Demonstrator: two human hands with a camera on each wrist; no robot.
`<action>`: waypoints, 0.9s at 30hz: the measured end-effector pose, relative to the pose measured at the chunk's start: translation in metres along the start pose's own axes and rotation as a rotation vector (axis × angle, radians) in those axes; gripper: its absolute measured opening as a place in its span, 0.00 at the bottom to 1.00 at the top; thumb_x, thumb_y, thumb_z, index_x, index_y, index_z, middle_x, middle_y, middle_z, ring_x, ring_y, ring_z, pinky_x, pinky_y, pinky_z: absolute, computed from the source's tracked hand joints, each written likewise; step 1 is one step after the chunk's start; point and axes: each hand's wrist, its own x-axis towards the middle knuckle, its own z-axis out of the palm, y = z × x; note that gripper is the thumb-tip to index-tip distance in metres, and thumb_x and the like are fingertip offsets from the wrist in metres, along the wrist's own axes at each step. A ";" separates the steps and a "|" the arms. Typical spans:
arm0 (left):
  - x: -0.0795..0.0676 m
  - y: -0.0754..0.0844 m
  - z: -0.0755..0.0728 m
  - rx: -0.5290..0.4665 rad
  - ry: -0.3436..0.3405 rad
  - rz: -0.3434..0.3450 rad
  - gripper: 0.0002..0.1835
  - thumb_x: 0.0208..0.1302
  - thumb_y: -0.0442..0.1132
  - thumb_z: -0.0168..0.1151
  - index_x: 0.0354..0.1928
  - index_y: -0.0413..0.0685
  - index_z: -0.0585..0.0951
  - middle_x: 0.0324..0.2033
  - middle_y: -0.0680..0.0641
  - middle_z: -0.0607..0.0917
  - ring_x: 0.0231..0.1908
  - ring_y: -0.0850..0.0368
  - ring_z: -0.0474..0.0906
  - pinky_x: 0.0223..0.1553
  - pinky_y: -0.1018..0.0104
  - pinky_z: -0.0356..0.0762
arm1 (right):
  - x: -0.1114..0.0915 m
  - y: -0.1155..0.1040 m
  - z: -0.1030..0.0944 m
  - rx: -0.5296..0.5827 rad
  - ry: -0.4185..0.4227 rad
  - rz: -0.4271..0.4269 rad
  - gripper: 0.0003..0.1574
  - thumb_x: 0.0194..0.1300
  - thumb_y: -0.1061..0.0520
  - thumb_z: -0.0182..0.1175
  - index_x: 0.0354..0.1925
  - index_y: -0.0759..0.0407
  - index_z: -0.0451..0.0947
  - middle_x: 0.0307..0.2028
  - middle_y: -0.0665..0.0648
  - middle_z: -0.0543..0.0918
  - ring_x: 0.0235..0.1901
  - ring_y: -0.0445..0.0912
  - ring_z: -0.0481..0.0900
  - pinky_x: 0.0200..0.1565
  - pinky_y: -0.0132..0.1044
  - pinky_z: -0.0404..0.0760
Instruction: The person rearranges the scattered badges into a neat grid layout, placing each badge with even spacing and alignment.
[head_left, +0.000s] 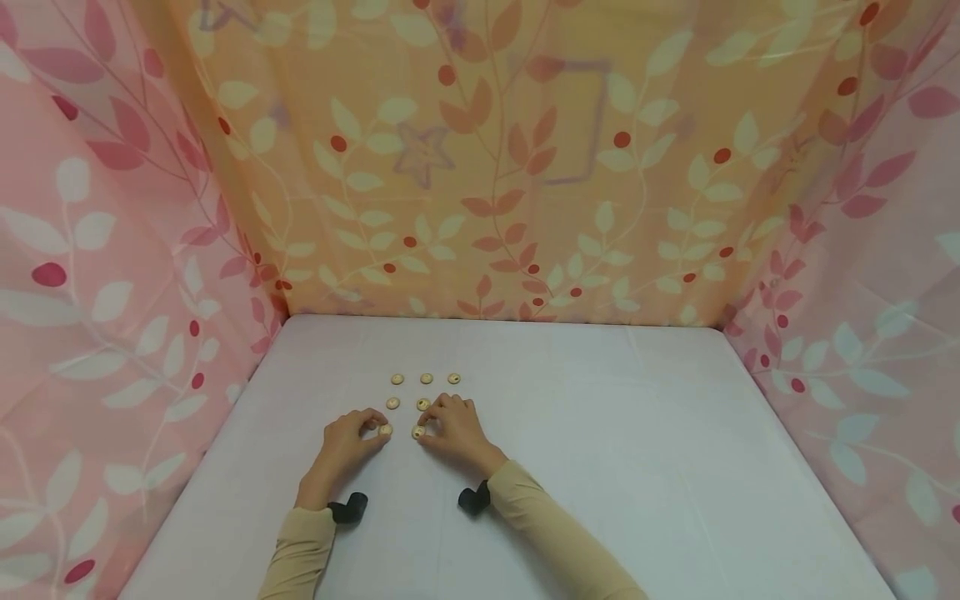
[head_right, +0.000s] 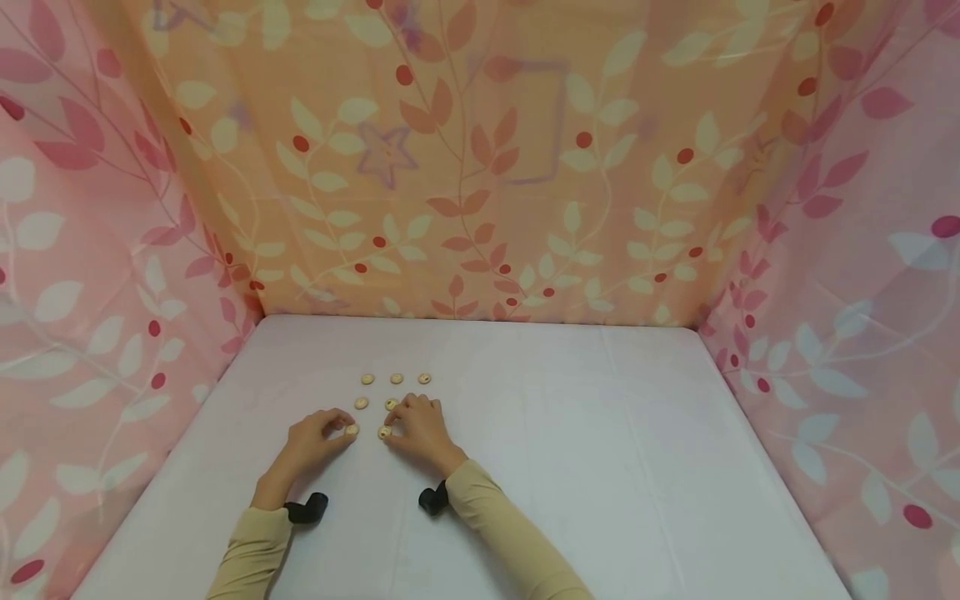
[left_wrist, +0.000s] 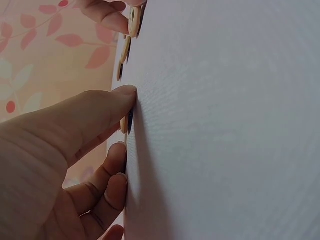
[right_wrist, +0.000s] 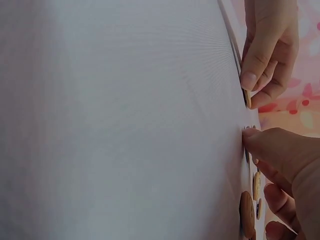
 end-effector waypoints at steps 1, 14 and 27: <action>0.000 0.000 0.000 0.000 0.000 0.006 0.12 0.52 0.47 0.67 0.38 0.56 0.81 0.33 0.50 0.82 0.34 0.54 0.73 0.41 0.53 0.64 | 0.000 0.000 0.000 -0.003 -0.001 0.000 0.14 0.51 0.38 0.65 0.36 0.39 0.81 0.38 0.43 0.74 0.36 0.39 0.67 0.42 0.37 0.62; 0.005 -0.001 0.003 0.000 0.006 0.035 0.14 0.52 0.48 0.67 0.40 0.55 0.81 0.33 0.50 0.82 0.34 0.53 0.74 0.42 0.51 0.63 | 0.004 0.005 0.001 -0.008 -0.028 0.009 0.15 0.51 0.37 0.65 0.37 0.38 0.81 0.38 0.43 0.74 0.36 0.40 0.65 0.42 0.37 0.61; 0.012 -0.004 0.002 0.000 0.074 0.090 0.21 0.47 0.46 0.71 0.44 0.50 0.78 0.29 0.50 0.76 0.31 0.55 0.69 0.47 0.45 0.56 | 0.010 0.018 -0.025 0.013 0.007 0.035 0.14 0.54 0.40 0.64 0.40 0.40 0.81 0.42 0.45 0.75 0.40 0.42 0.68 0.47 0.42 0.63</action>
